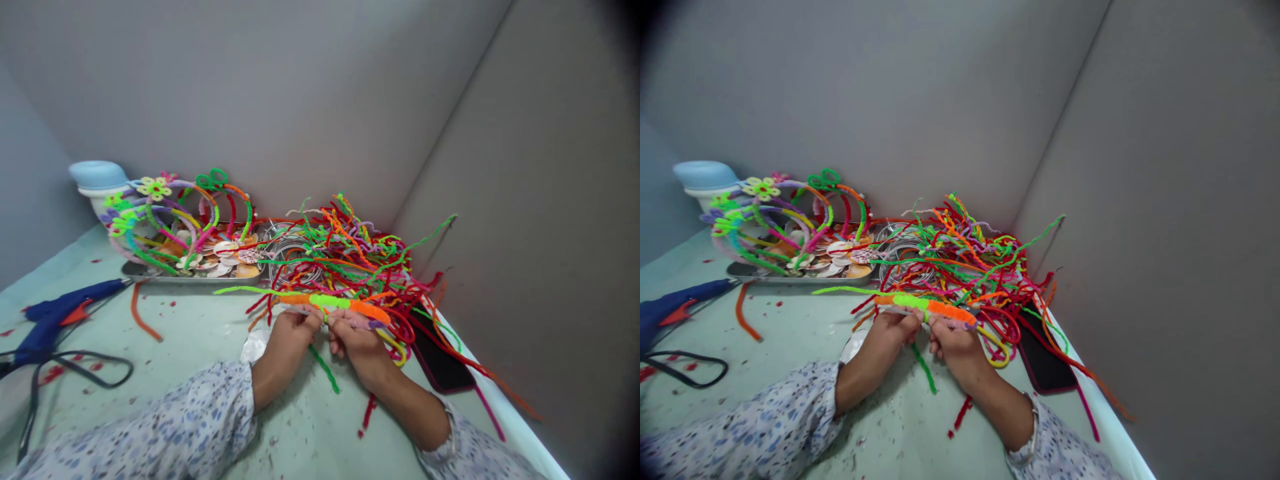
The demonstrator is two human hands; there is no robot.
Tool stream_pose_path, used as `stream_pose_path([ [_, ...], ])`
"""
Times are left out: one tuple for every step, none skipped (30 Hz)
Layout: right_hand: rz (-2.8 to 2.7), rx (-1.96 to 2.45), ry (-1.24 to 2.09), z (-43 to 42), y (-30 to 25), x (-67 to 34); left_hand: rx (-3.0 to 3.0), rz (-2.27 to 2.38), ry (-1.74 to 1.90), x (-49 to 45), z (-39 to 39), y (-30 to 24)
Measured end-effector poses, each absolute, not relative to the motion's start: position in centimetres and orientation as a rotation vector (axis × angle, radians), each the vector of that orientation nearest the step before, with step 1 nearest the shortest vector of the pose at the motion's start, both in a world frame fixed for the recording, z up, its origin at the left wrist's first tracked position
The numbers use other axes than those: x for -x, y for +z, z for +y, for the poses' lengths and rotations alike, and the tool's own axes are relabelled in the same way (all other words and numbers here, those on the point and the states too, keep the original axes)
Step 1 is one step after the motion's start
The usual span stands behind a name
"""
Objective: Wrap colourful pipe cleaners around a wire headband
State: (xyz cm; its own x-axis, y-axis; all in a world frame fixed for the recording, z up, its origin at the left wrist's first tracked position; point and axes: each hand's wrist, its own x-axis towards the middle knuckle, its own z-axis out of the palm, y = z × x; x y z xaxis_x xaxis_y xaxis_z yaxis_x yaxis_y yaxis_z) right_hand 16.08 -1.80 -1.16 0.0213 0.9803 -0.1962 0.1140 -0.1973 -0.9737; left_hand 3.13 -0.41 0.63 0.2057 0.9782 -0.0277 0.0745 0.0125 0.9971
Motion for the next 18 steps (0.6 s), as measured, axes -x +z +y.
stream_pose_path([
  [-1.183,1.428,1.296,-1.8,-1.2,-16.1,-1.336,1.071,1.012,-3.2,-0.4,0.7],
  [-1.184,1.414,1.299,-1.8,-1.3,-16.2,-1.336,1.035,1.014,-3.2,-0.4,0.7],
  [-1.19,1.405,1.298,-1.8,-1.4,-16.2,-1.337,1.008,1.013,-3.2,-0.4,0.6],
  [-1.198,1.4,1.294,-1.8,-1.5,-16.3,-1.34,0.99,1.01,-3.2,-0.4,0.5],
  [-1.205,1.398,1.291,-1.8,-1.5,-16.3,-1.347,0.98,1.009,-3.2,-0.4,0.4],
  [-1.209,1.4,1.289,-1.8,-1.5,-16.3,-1.355,0.978,1.012,-3.2,-0.3,0.2],
  [-1.208,1.407,1.289,-1.9,-1.4,-16.2,-1.363,0.981,1.019,-3.2,-0.3,0.0],
  [-1.205,1.421,1.288,-1.9,-1.3,-16.2,-1.37,0.988,1.029,-3.1,-0.3,-0.2],
  [-1.206,1.439,1.288,-1.9,-1.1,-16.1,-1.376,1.004,1.036,-3.1,-0.2,-0.4],
  [-1.206,1.457,1.284,-2.0,-1.0,-16.0,-1.385,1.028,1.037,-3.1,-0.2,-0.6],
  [-1.211,1.475,1.281,-2.0,-0.9,-15.9,-1.396,1.065,1.032,-3.0,-0.2,-0.6],
  [-1.216,1.494,1.278,-2.0,-0.7,-15.9,-1.406,1.113,1.024,-3.0,-0.2,-0.7],
  [-1.219,1.513,1.274,-2.1,-0.7,-15.8,-1.416,1.162,1.016,-3.0,-0.2,-0.7],
  [-1.22,1.529,1.268,-2.1,-0.7,-15.8,-1.425,1.206,1.012,-3.0,-0.2,-0.6],
  [-1.224,1.537,1.262,-2.1,-0.7,-15.8,-1.434,1.235,1.013,-3.0,-0.2,-0.6],
  [-1.231,1.538,1.254,-2.2,-0.8,-15.8,-1.441,1.245,1.016,-3.0,-0.2,-0.5],
  [-1.244,1.53,1.246,-2.2,-0.8,-15.9,-1.445,1.24,1.019,-3.1,-0.3,-0.5],
  [-1.257,1.517,1.24,-2.2,-0.9,-15.9,-1.444,1.224,1.022,-3.1,-0.3,-0.4],
])
